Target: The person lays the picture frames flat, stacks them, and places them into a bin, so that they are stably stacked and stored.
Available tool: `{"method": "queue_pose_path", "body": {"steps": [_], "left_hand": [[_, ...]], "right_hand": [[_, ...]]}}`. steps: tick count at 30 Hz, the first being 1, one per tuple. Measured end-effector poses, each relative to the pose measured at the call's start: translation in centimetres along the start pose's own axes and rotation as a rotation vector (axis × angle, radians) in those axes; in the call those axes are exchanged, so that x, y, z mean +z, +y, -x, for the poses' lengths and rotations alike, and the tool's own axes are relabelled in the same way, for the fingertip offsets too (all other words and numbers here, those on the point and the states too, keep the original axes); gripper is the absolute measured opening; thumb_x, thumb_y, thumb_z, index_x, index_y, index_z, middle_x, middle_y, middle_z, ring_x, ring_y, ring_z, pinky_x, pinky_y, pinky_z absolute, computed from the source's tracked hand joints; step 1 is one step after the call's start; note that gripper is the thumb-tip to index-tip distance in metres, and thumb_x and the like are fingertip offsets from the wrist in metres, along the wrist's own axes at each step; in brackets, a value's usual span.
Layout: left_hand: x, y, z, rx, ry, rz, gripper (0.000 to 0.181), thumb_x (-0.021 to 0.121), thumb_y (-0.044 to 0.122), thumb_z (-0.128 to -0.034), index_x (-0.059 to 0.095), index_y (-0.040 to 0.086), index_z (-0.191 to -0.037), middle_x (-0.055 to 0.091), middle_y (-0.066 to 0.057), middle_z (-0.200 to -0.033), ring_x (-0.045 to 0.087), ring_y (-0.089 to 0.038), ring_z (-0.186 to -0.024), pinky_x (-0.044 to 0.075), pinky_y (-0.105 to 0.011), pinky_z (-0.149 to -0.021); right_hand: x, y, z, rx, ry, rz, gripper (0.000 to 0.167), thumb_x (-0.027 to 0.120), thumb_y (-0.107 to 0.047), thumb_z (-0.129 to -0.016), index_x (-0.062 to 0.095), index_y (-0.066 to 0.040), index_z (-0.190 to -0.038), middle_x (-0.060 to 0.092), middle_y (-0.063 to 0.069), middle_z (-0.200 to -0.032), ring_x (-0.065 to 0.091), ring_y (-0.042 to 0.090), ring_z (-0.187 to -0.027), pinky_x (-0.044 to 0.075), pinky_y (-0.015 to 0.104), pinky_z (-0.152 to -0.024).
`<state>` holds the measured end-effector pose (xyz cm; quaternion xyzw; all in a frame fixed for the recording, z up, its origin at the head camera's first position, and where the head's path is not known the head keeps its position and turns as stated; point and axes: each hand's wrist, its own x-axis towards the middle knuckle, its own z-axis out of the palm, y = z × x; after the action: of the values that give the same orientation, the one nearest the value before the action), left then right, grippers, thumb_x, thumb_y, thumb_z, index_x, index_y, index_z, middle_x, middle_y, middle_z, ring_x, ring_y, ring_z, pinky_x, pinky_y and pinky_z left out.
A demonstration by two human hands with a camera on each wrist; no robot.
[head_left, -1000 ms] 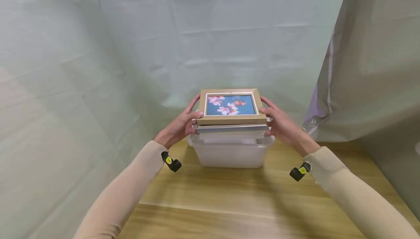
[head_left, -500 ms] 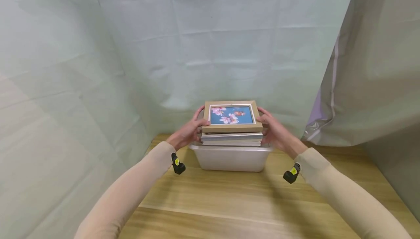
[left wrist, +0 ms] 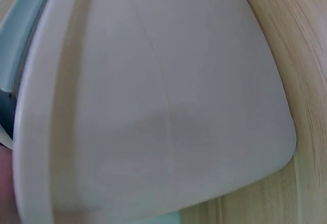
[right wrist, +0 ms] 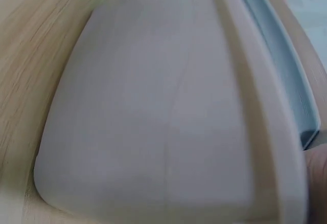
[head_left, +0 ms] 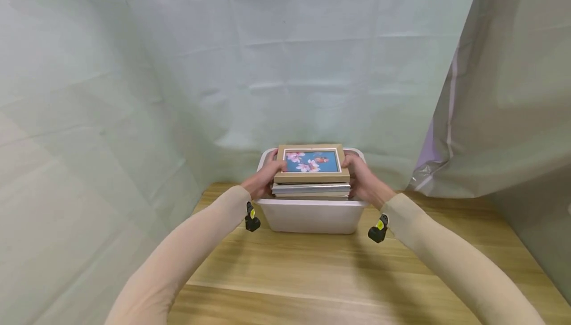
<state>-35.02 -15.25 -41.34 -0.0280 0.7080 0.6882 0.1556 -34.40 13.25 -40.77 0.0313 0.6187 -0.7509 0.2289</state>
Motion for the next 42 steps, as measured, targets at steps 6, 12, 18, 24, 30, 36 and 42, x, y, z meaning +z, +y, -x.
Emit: {"method": "queue_pose_path", "body": {"steps": [6, 12, 18, 24, 30, 36, 42], "left_hand": [[1.6, -0.4, -1.7, 0.005, -0.035, -0.022, 0.118, 0.053, 0.011, -0.0712, 0.002, 0.032, -0.176, 0.036, -0.017, -0.169, 0.050, -0.032, -0.124, 0.047, -0.038, -0.091], [2.6, -0.8, -2.4, -0.063, -0.053, -0.042, 0.108, 0.051, 0.013, -0.0713, 0.014, 0.029, -0.172, 0.046, -0.015, -0.156, 0.051, -0.030, -0.120, 0.046, -0.039, -0.089], [3.4, -0.7, -2.8, -0.123, -0.076, -0.068, 0.078, 0.048, 0.015, -0.0727, 0.032, 0.022, -0.149, 0.056, -0.013, -0.130, 0.055, -0.028, -0.105, 0.049, -0.036, -0.080], [3.7, -1.2, -2.9, -0.149, -0.070, -0.102, 0.050, 0.047, 0.014, -0.0706, 0.040, 0.017, -0.120, 0.054, -0.008, -0.114, 0.055, -0.025, -0.095, 0.049, -0.034, -0.075], [3.4, -1.4, -2.6, -0.245, -0.096, -0.156, 0.038, 0.043, 0.020, -0.0733, 0.051, 0.010, -0.109, 0.058, -0.005, -0.102, 0.056, -0.020, -0.087, 0.049, -0.029, -0.072], [3.5, -2.2, -2.9, -0.295, -0.136, -0.175, 0.036, 0.041, 0.022, -0.0738, 0.051, 0.010, -0.106, 0.061, -0.004, -0.095, 0.059, -0.019, -0.083, 0.052, -0.029, -0.070], [3.3, -2.6, -2.9, -0.311, -0.121, -0.186, 0.030, 0.041, 0.021, -0.0751, 0.050, 0.009, -0.101, 0.061, -0.003, -0.092, 0.060, -0.017, -0.080, 0.052, -0.028, -0.068]], "right_hand": [[-1.0, 0.5, -0.7, 0.046, 0.085, 0.038, 0.033, 0.037, -0.021, -0.084, 0.055, -0.011, -0.110, 0.069, -0.003, -0.089, 0.062, 0.017, -0.088, 0.050, 0.034, -0.081], [-1.3, 0.6, -1.2, 0.111, 0.114, 0.177, 0.032, 0.042, -0.020, -0.079, 0.048, -0.010, -0.109, 0.061, 0.005, -0.111, 0.057, 0.023, -0.102, 0.047, 0.035, -0.087], [-1.5, 0.2, -1.5, 0.182, 0.119, 0.288, 0.039, 0.045, -0.023, -0.079, 0.043, -0.009, -0.115, 0.050, 0.013, -0.134, 0.051, 0.031, -0.118, 0.043, 0.043, -0.094], [-1.4, 0.7, -1.2, 0.246, 0.087, 0.283, 0.053, 0.043, -0.027, -0.084, 0.044, -0.006, -0.133, 0.054, 0.013, -0.139, 0.056, 0.029, -0.117, 0.047, 0.041, -0.096], [-1.1, 1.0, -1.9, 0.285, 0.061, 0.309, 0.067, 0.046, -0.043, -0.100, 0.041, -0.008, -0.156, 0.061, 0.012, -0.137, 0.065, 0.025, -0.111, 0.057, 0.040, -0.097], [-1.4, 1.5, -2.3, 0.307, 0.080, 0.367, 0.066, 0.046, -0.058, -0.105, 0.047, -0.010, -0.151, 0.064, 0.010, -0.129, 0.064, 0.024, -0.107, 0.057, 0.040, -0.094], [-1.2, 1.8, -2.6, 0.301, 0.087, 0.436, 0.071, 0.046, -0.063, -0.105, 0.050, -0.008, -0.150, 0.063, 0.011, -0.130, 0.062, 0.023, -0.110, 0.054, 0.039, -0.100]]}}
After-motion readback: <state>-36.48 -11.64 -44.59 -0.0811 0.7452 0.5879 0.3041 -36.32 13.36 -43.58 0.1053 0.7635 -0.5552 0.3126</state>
